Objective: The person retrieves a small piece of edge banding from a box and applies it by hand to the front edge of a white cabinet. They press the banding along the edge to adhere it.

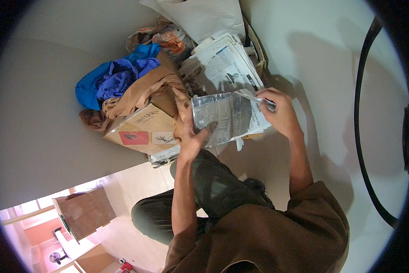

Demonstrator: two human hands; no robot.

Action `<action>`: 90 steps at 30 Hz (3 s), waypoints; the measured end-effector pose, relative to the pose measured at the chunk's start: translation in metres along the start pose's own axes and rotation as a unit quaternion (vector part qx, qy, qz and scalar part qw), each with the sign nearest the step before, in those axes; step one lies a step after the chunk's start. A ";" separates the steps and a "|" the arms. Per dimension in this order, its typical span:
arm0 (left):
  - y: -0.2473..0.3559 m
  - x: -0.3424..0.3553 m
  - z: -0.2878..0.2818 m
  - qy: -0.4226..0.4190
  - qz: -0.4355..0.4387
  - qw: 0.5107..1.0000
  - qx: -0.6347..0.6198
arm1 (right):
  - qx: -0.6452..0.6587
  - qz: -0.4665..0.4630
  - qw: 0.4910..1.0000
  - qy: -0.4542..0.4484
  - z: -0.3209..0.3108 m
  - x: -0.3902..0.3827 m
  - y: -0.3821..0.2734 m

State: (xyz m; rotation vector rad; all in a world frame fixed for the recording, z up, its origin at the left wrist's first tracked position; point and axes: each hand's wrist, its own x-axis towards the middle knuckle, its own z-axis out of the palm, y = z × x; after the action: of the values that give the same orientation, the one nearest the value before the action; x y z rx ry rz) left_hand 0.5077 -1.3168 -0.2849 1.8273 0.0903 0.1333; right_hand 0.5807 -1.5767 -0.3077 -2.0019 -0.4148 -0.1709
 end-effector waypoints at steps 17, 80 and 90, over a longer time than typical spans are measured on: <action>0.060 0.093 0.032 -0.162 0.128 0.859 0.469 | -0.476 -0.155 0.866 -0.014 0.007 0.028 -0.011; 0.058 0.024 0.019 0.023 0.044 0.982 0.182 | 0.148 -0.090 0.985 0.016 0.053 0.029 -0.063; 0.022 0.033 0.033 0.123 0.284 0.918 0.248 | 0.225 0.004 0.974 0.008 0.061 0.036 -0.055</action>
State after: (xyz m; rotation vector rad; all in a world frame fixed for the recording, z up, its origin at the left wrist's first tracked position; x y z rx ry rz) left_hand 0.5446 -1.3500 -0.2704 2.2908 -0.2582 0.8142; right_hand 0.5902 -1.4925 -0.2785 -1.5538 -0.3952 -0.0776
